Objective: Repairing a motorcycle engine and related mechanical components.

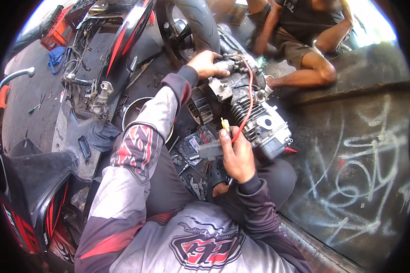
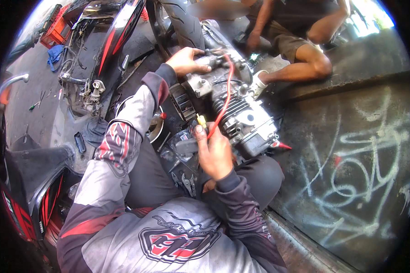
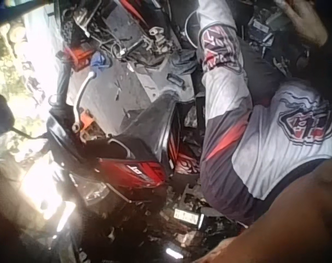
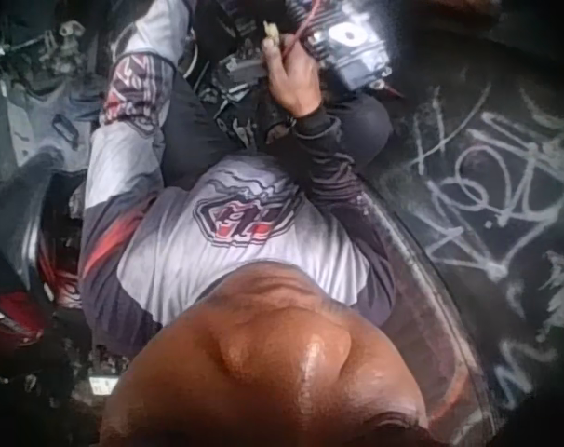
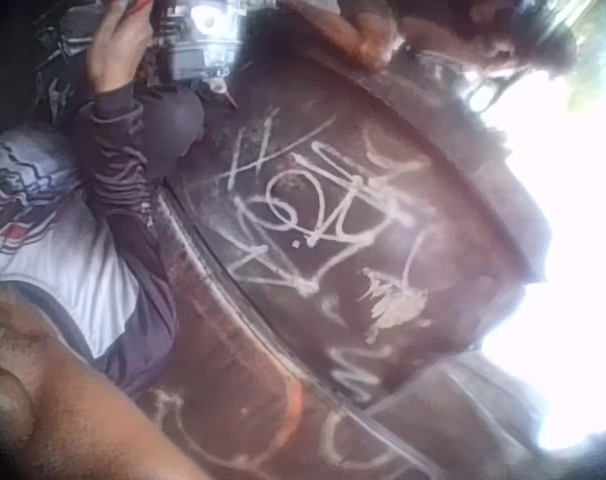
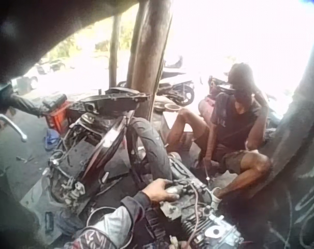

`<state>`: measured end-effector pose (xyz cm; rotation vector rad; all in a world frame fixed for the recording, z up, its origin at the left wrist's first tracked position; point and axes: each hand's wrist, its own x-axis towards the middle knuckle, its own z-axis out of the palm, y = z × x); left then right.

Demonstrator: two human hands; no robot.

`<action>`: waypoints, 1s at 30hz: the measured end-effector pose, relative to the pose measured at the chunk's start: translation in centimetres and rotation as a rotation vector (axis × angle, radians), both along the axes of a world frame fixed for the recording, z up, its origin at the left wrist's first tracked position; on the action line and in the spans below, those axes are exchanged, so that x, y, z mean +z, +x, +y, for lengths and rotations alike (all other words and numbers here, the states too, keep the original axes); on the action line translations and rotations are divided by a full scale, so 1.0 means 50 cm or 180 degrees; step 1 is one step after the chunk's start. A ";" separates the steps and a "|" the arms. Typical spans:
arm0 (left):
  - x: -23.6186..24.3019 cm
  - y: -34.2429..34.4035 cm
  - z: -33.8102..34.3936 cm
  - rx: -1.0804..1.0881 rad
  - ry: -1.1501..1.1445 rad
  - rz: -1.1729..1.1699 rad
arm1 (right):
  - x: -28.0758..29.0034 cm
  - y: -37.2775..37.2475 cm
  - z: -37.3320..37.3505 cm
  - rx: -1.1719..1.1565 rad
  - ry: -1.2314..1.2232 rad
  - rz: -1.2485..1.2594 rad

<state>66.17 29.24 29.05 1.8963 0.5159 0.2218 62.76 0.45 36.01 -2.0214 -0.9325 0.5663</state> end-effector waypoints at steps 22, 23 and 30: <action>-0.009 0.001 0.004 -0.0253 -0.0330 -0.0155 | -0.033 -0.006 0.018 0.0484 -0.1299 -0.0212; -0.023 0.002 0.001 -0.0165 -0.0366 -0.0269 | 0.019 -0.004 0.032 0.0837 -0.1651 -0.0212; -0.039 -0.003 0.003 -0.0046 -0.0596 -0.0407 | 0.125 0.181 0.152 0.0639 0.0223 -0.1657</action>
